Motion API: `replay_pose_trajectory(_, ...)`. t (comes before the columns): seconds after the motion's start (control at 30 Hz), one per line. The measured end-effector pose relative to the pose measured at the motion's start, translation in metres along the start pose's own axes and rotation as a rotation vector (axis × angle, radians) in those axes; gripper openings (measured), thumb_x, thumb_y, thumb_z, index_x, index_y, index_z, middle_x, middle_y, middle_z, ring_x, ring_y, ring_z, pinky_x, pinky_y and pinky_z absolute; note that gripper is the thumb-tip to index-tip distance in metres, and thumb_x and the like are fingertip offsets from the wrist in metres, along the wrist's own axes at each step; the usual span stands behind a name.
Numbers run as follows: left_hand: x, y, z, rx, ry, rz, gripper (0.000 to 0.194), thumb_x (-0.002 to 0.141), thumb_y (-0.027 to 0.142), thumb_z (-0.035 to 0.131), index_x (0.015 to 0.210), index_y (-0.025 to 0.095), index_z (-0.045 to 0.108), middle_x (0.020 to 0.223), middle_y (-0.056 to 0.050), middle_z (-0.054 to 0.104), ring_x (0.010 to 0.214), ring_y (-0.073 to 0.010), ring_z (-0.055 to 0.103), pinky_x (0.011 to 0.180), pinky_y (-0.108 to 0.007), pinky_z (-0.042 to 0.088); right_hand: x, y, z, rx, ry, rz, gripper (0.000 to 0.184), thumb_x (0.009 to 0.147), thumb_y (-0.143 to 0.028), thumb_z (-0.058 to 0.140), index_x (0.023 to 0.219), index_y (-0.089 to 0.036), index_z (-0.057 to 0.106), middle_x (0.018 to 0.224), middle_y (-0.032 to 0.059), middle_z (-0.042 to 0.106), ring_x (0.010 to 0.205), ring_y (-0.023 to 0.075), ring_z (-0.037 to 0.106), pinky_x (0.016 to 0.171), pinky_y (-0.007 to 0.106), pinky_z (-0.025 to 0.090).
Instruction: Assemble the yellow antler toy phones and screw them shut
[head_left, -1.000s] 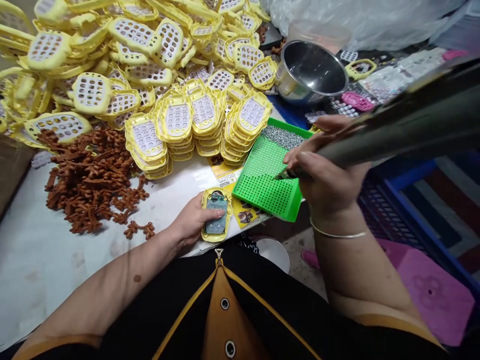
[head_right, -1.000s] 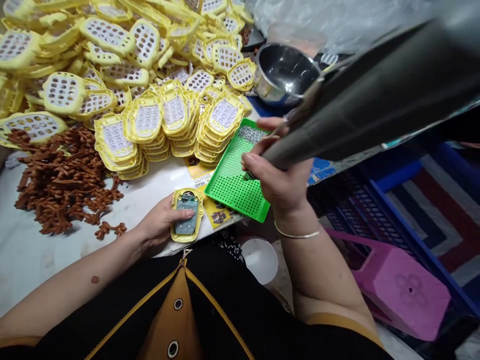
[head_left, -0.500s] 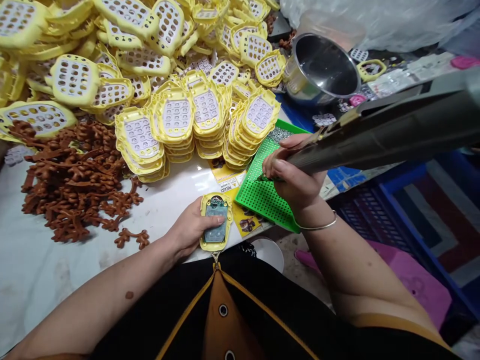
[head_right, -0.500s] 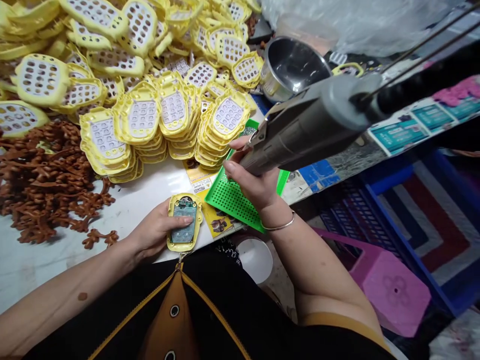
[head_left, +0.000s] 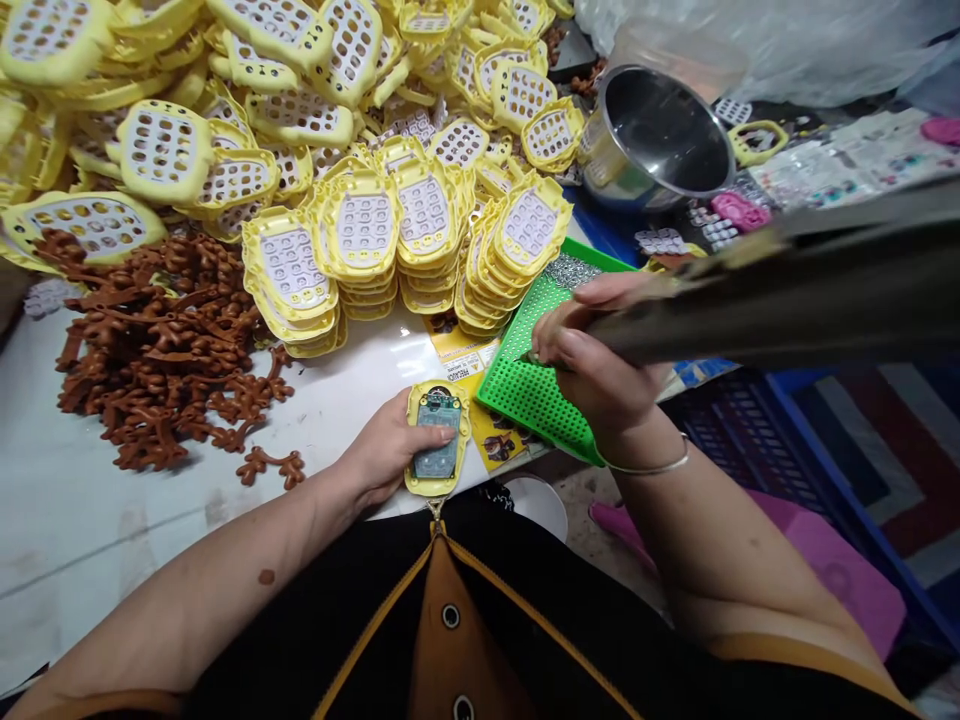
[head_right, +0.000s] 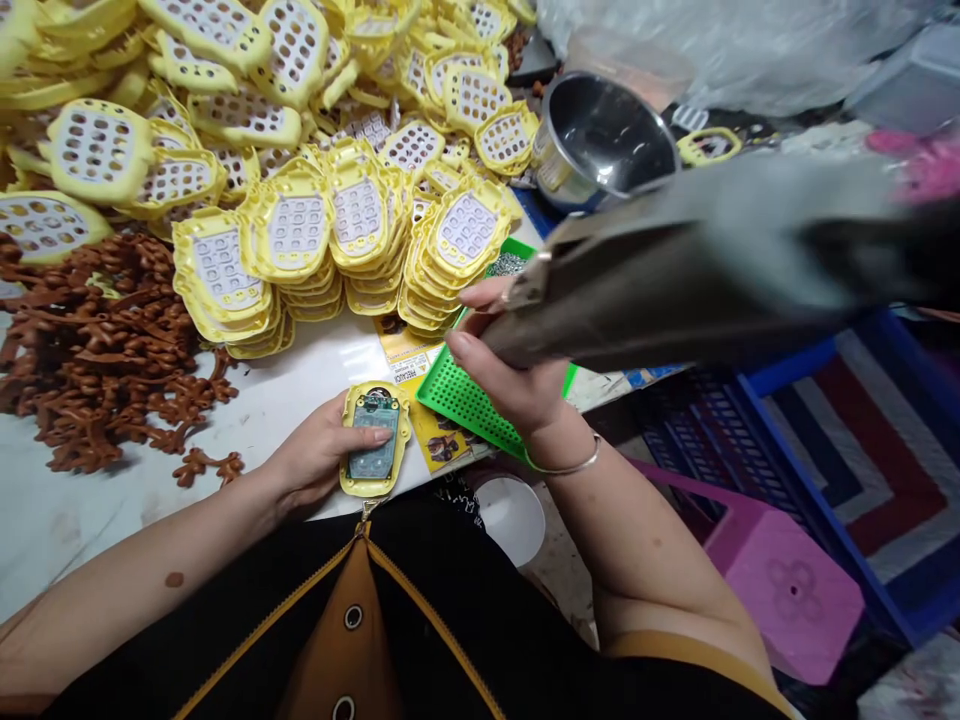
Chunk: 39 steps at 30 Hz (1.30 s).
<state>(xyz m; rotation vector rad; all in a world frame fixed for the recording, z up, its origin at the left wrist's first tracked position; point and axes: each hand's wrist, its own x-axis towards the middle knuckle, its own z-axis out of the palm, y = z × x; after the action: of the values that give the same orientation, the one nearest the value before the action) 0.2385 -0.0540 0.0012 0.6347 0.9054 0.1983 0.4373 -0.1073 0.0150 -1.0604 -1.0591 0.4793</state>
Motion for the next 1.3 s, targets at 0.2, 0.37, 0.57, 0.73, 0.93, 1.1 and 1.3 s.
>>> replay_pose_trajectory(0.2,0.000,-0.001,0.001,-0.023,-0.067,0.050,0.044,0.057,0.008,0.077,0.097,0.015,0.060,0.086,-0.004,0.072,0.072,-0.0166,0.066,0.071,-0.030,0.054,-0.016,-0.034,0.036,0.172,-0.119,-0.126,0.024,0.081,-0.023,0.063,0.102,-0.032,0.056,0.056,-0.0072,0.048,0.044,0.0117,0.046,0.048,0.030,0.045)
replay_pose_trajectory(0.37,-0.002,-0.002,0.002,-0.032,-0.079,0.101,0.041,0.055,0.006,0.074,0.094,0.015,0.062,0.082,-0.002,0.071,0.072,-0.0168,0.065,0.070,-0.029,0.051,-0.031,-0.028,0.053,0.174,-0.145,-0.093,0.028,0.082,-0.022,0.062,0.107,-0.031,0.052,0.061,-0.0076,0.050,0.046,0.0121,0.049,0.050,0.031,0.046)
replay_pose_trajectory(0.57,-0.002,-0.002,0.002,-0.024,-0.063,0.088,0.041,0.054,0.005,0.071,0.093,0.015,0.062,0.080,-0.001,0.071,0.070,-0.0167,0.064,0.074,-0.032,0.051,-0.030,-0.025,0.054,0.204,-0.138,-0.118,0.029,0.082,-0.020,0.060,0.108,-0.029,0.053,0.062,-0.0068,0.048,0.049,0.0124,0.049,0.051,0.030,0.045)
replay_pose_trajectory(0.73,-0.003,-0.002,0.003,-0.017,-0.053,0.096,0.040,0.054,0.005,0.070,0.091,0.015,0.060,0.078,0.000,0.068,0.068,-0.0148,0.062,0.069,-0.029,0.049,-0.026,-0.030,0.064,0.180,-0.132,-0.105,0.027,0.082,-0.024,0.060,0.106,-0.033,0.052,0.061,-0.0067,0.047,0.049,0.0137,0.049,0.050,0.032,0.047)
replay_pose_trajectory(0.93,-0.001,-0.004,0.001,0.005,-0.061,0.108,0.043,0.054,0.007,0.072,0.094,0.015,0.062,0.073,0.000,0.063,0.069,-0.0168,0.060,0.069,-0.031,0.048,-0.025,-0.023,0.075,0.234,-0.159,-0.082,0.031,0.082,-0.025,0.061,0.109,-0.036,0.052,0.061,-0.0063,0.048,0.048,0.0144,0.048,0.049,0.034,0.046)
replay_pose_trajectory(1.1,0.001,-0.006,-0.002,0.012,-0.068,0.105,0.048,0.054,0.009,0.076,0.100,0.015,0.064,0.077,-0.003,0.066,0.075,-0.0206,0.063,0.074,-0.034,0.050,-0.024,-0.018,0.076,0.253,-0.157,-0.077,0.030,0.082,-0.024,0.061,0.109,-0.035,0.052,0.061,-0.0062,0.049,0.048,0.0144,0.049,0.048,0.033,0.045)
replay_pose_trajectory(1.3,0.002,-0.006,-0.003,0.016,-0.061,0.101,0.044,0.054,0.009,0.075,0.096,0.015,0.064,0.078,-0.003,0.066,0.077,-0.0210,0.063,0.075,-0.035,0.050,-0.025,-0.016,0.077,0.250,-0.162,-0.097,0.031,0.080,-0.024,0.062,0.108,-0.034,0.053,0.059,-0.0067,0.045,0.047,0.0142,0.048,0.048,0.033,0.045)
